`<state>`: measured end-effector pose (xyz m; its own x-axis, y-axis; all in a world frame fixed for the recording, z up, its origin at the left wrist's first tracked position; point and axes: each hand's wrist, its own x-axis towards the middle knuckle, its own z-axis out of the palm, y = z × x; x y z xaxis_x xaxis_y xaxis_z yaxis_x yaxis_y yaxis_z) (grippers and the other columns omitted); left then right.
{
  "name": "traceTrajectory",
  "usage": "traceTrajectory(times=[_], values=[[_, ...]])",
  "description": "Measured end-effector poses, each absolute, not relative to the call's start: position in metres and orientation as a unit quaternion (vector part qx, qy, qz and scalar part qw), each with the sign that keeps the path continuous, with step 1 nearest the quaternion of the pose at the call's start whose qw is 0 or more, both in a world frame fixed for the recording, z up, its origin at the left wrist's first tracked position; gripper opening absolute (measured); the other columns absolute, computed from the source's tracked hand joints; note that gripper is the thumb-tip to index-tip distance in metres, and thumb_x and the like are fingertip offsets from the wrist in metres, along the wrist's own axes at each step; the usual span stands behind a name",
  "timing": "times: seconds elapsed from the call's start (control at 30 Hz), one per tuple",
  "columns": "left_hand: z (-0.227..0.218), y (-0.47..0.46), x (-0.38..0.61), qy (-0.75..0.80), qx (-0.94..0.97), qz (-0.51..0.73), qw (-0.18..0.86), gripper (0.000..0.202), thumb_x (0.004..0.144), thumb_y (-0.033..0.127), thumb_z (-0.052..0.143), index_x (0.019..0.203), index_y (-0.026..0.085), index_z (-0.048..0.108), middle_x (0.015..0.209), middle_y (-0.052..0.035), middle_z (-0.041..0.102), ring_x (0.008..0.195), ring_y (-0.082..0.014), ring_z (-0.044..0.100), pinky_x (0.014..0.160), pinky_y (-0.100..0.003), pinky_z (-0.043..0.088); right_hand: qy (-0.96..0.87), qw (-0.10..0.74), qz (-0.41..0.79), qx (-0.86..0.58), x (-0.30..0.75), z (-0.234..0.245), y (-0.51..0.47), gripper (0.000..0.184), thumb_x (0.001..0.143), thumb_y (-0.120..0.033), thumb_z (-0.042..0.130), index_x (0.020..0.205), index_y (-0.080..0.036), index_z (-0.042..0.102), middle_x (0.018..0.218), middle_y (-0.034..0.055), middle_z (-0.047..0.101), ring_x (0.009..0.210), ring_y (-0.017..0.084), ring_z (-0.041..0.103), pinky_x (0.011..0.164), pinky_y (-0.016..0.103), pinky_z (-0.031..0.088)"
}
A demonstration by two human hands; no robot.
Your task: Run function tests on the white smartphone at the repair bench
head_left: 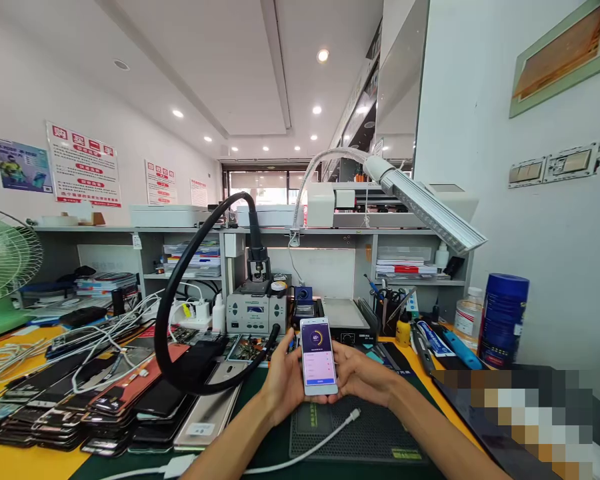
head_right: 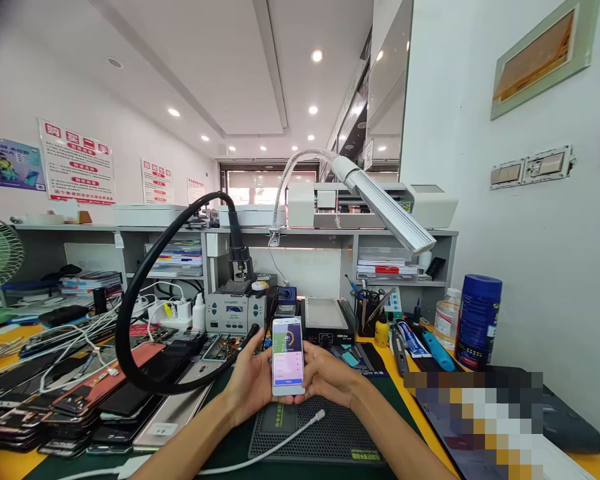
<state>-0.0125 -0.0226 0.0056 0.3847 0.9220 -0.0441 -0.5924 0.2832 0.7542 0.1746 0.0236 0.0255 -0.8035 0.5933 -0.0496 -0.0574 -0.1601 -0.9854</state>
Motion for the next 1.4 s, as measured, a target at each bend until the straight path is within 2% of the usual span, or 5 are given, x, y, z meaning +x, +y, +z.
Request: traceTrajectory(times=[0.23,0.47,0.77,0.97,1.4], values=[[0.012,-0.024,-0.013,0.26,0.335,0.488,0.763,0.075,0.084,0.076,0.046,0.126,0.015,0.055,0.105,-0.0176,0.069,0.083,-0.0327,0.071,0.065,-0.039,0.054,-0.601,0.249,0.727,-0.22,0.172,0.024,0.023,0.073,0.057,-0.001,0.058,0.127,-0.023,0.052,0.104,0.0048,0.064,0.068,0.016,0.065,0.06,0.03,0.05],[0.003,-0.02,-0.017,0.198,0.362,0.451,0.792,0.077,0.084,0.078,0.042,0.131,0.017,0.053,0.109,-0.0173,0.069,0.084,-0.0336,0.072,0.066,-0.04,0.055,-0.597,0.258,0.724,-0.23,0.171,0.027,0.019,0.076,0.057,-0.001,0.059,0.129,-0.024,0.052,0.103,0.0037,0.062,0.077,0.017,0.064,0.061,0.029,0.05],[0.005,-0.019,-0.014,0.209,0.363,0.444,0.792,0.077,0.089,0.073,0.037,0.131,0.012,0.054,0.106,-0.0211,0.07,0.081,-0.0323,0.072,0.059,-0.037,0.056,-0.622,0.283,0.676,-0.276,0.161,0.027,0.009,0.071,0.057,-0.008,0.059,0.126,-0.023,0.05,0.104,0.0053,0.063,0.079,0.018,0.063,0.061,0.028,0.048],[0.005,-0.02,-0.012,0.272,0.349,0.459,0.77,0.071,0.087,0.07,0.045,0.125,0.012,0.059,0.102,-0.0189,0.071,0.08,-0.0314,0.072,0.053,-0.036,0.057,-0.657,0.289,0.623,-0.311,0.157,0.017,0.013,0.07,0.06,-0.01,0.06,0.128,-0.023,0.047,0.105,0.0052,0.064,0.092,0.023,0.064,0.067,0.029,0.048],[0.0,-0.016,-0.014,0.261,0.328,0.461,0.782,0.073,0.083,0.075,0.046,0.12,0.014,0.063,0.101,-0.0177,0.072,0.078,-0.0309,0.072,0.05,-0.035,0.056,-0.684,0.293,0.586,-0.32,0.155,0.02,0.009,0.069,0.061,-0.009,0.059,0.128,-0.021,0.048,0.11,0.0057,0.065,0.095,0.022,0.062,0.076,0.031,0.047]])
